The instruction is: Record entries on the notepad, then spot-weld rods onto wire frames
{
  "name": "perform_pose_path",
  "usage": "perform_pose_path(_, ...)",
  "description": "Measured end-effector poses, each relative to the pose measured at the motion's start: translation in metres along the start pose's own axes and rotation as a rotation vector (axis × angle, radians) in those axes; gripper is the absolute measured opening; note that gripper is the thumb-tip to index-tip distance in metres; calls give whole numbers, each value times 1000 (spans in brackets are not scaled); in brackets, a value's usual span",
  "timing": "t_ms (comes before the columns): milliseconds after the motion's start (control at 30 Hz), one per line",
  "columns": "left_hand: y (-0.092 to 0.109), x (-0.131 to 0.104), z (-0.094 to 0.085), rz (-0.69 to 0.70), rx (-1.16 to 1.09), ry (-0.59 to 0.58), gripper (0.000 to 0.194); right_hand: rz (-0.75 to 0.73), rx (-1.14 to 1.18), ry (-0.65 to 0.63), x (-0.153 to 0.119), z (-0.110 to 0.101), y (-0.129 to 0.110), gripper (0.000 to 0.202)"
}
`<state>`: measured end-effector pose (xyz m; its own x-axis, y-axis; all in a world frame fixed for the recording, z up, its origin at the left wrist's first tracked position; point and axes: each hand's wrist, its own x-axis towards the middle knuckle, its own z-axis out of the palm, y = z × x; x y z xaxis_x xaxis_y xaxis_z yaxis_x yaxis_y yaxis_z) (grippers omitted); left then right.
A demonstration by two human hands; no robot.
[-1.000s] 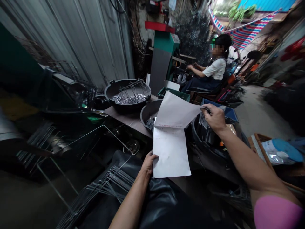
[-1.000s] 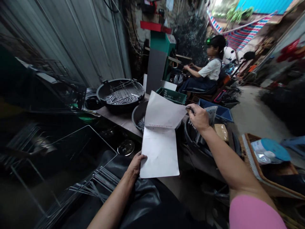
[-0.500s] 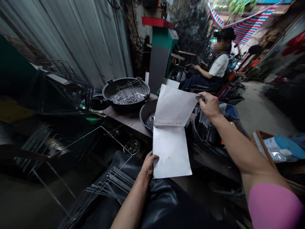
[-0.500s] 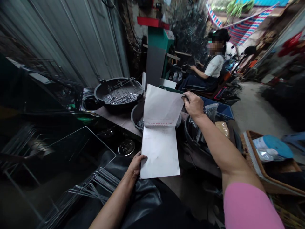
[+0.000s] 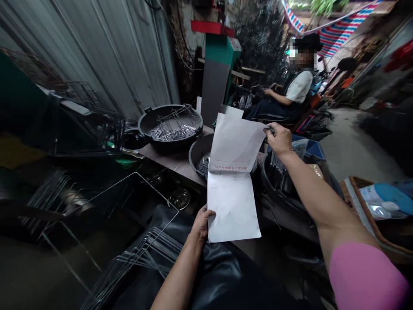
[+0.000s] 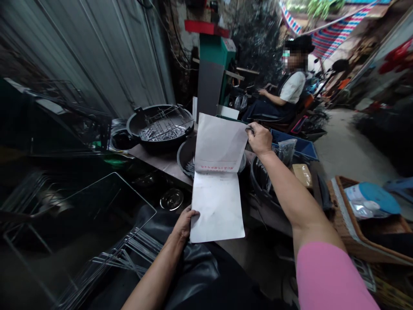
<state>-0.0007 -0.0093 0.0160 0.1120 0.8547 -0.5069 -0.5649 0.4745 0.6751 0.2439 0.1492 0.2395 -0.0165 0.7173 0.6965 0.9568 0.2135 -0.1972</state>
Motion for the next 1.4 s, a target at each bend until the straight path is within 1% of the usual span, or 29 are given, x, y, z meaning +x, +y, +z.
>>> perform_pose_path(200, 0, 1, 0, -3, 2, 1, 35, 60, -2, 0, -1, 8, 7, 20)
perform_pose_path(300, 0, 0, 0, 2, 7, 15, 33, 106, 11, -10, -3, 14, 12, 21)
perform_pose_path(433, -1, 1, -1, 9, 10, 0, 31, 177, 29, -9, -6, 22, 21, 22)
perform_pose_path(633, -1, 1, -1, -2, 11, 11, 33, 208, 111, -2, -7, 31, 33, 22)
perform_pose_path(767, 0, 0, 0, -1, 19, 23, 34, 265, 108, -58, -10, 33, 31, 20)
perform_pose_path(933, 1, -1, 1, -1, 25, 23, 34, 383, 91, -116, -16, 34, 27, 17)
perform_pose_path(1000, 1, -1, 1, -7, 27, 23, 34, 433, 105, -127, -16, 39, 30, 18)
perform_pose_path(1100, 1, -1, 1, -9, 22, 24, 34, 485, 141, -159, -16, 50, 40, 24)
perform_pose_path(1167, 1, 0, 1, -8, 15, 13, 34, 480, 149, -204, -18, 59, 47, 32)
perform_pose_path(1267, 1, 0, 0, -11, 9, 11, 34, 416, 116, -268, -24, 67, 51, 51)
perform_pose_path(1333, 1, 0, 0, -13, 9, 15, 35, 353, 102, -281, -30, 68, 47, 63)
perform_pose_path(1400, 1, 0, 0, -10, 13, 20, 35, 277, 110, -287, -38, 64, 39, 67)
